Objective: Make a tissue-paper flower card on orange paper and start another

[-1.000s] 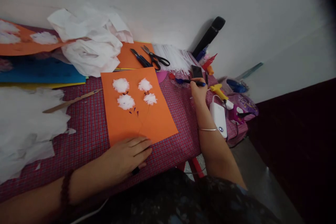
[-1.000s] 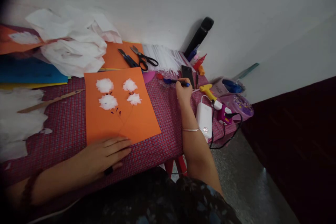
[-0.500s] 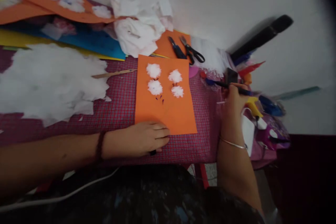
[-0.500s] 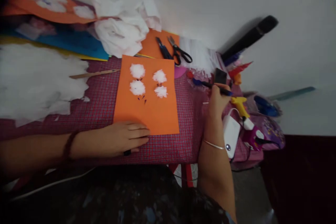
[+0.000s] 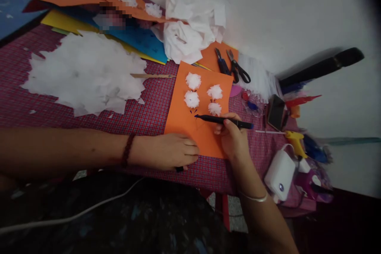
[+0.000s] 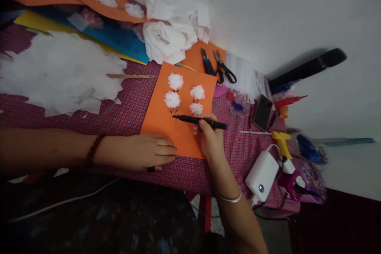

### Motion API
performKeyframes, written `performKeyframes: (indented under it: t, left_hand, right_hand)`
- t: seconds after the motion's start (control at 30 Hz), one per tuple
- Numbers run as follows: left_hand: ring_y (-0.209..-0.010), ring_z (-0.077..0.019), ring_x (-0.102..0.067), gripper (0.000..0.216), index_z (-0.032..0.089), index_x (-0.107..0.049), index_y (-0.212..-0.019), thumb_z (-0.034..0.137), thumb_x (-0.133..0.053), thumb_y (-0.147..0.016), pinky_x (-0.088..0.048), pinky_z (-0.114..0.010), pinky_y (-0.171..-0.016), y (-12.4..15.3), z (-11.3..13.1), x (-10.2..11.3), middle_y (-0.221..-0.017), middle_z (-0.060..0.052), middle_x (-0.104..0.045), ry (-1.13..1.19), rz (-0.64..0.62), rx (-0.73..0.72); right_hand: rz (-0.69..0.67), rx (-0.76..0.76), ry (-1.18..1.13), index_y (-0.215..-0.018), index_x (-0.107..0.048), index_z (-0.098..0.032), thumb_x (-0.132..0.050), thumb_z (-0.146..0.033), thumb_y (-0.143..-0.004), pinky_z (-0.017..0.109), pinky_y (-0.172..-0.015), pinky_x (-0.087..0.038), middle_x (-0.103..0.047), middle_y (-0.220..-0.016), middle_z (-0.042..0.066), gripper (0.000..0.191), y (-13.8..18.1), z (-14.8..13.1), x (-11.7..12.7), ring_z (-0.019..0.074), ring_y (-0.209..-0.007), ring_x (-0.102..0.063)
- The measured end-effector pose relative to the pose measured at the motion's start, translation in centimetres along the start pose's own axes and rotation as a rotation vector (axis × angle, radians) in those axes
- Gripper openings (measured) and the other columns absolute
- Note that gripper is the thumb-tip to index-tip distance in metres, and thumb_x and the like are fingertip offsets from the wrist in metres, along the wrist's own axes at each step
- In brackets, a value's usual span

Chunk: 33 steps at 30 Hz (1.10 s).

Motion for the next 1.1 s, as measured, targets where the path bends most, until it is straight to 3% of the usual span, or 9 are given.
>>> performKeyframes:
  t: [0.23,0.47,0.63,0.77,0.9,0.97,1.1]
  left_hand:
    - [-0.114,-0.0216,-0.062,0.023,0.016,-0.067,-0.116,0.026,-0.063,-0.095,-0.044,-0.034,-0.102,0.1,0.0,-0.1,-0.124,-0.011,-0.069,0.043,0.067,0.011]
    - [-0.111,-0.0222,-0.063,0.022,0.014,-0.068,-0.113,0.024,-0.064,-0.094,-0.046,-0.034,-0.099,-0.1,0.1,0.3,-0.122,-0.012,-0.070,0.029,0.043,0.020]
    - [-0.110,-0.0203,-0.063,0.020,0.021,-0.069,-0.112,0.020,-0.063,-0.093,-0.046,-0.032,-0.099,-0.1,0.1,0.3,-0.117,-0.007,-0.072,0.139,0.113,0.058]
    - [-0.111,-0.0206,-0.063,0.020,0.022,-0.069,-0.113,0.020,-0.062,-0.094,-0.045,-0.032,-0.101,-0.1,0.2,0.3,-0.119,-0.007,-0.071,0.172,0.081,0.086]
    - [-0.112,-0.0217,-0.063,0.020,0.018,-0.068,-0.114,0.022,-0.061,-0.096,-0.045,-0.034,-0.101,-0.1,0.1,0.7,-0.122,-0.010,-0.070,0.128,0.058,0.053]
    - [-0.113,-0.0225,-0.062,0.022,0.015,-0.067,-0.115,0.023,-0.061,-0.096,-0.045,-0.034,-0.102,-0.1,0.1,0.8,-0.124,-0.011,-0.069,0.080,0.031,0.024]
    - [-0.116,-0.0230,-0.061,0.026,0.014,-0.064,-0.120,0.025,-0.061,-0.096,-0.043,-0.034,-0.105,0.0,0.1,0.6,-0.128,-0.010,-0.067,0.051,-0.019,0.037]
  right_hand:
    - [0.038,0.071,0.083,-0.080,-0.066,-0.023,-0.067,-0.024,-0.073,0.021,-0.048,-0.041,-0.059,-0.057,-0.006,0.007,-0.5,0.4,-0.5,0.0087,-0.048,-0.052]
    - [0.045,0.064,0.117,-0.082,-0.066,-0.024,-0.066,-0.024,-0.077,0.022,-0.048,-0.041,-0.060,-0.061,-0.006,0.006,-0.5,0.6,-0.4,0.0088,-0.050,-0.052]
    - [0.040,0.047,0.155,-0.084,-0.065,-0.025,-0.066,-0.023,-0.078,0.022,-0.048,-0.042,-0.060,-0.060,-0.005,0.006,-0.5,0.6,-0.6,0.0093,-0.050,-0.051]
    - [0.060,0.037,0.135,-0.080,-0.064,-0.025,-0.065,-0.023,-0.074,0.021,-0.043,-0.037,-0.057,-0.054,-0.006,0.006,-0.7,0.5,-0.5,0.0090,-0.044,-0.048]
    - [0.101,-0.005,-0.056,-0.077,-0.062,-0.023,-0.063,-0.026,-0.072,0.020,-0.041,-0.034,-0.049,-0.049,-0.007,0.006,-1.2,-0.4,1.1,0.0087,-0.042,-0.045]
    - [0.134,0.048,-0.138,-0.079,-0.060,-0.024,-0.063,-0.030,-0.074,0.020,-0.043,-0.036,-0.045,-0.050,-0.007,0.008,-1.8,-1.3,2.6,0.0090,-0.044,-0.045]
    - [0.406,0.276,-0.098,-0.084,-0.058,-0.024,-0.059,-0.037,-0.081,0.023,-0.047,-0.042,-0.048,-0.057,-0.006,0.013,-3.1,-2.9,6.8,0.0101,-0.047,-0.048]
Point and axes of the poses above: each hand's wrist, its own y-axis away from the middle knuckle, its own x-axis out of the back of the hand, z = x × y, the point moved 1 cm from there along -y, towards the middle knuckle
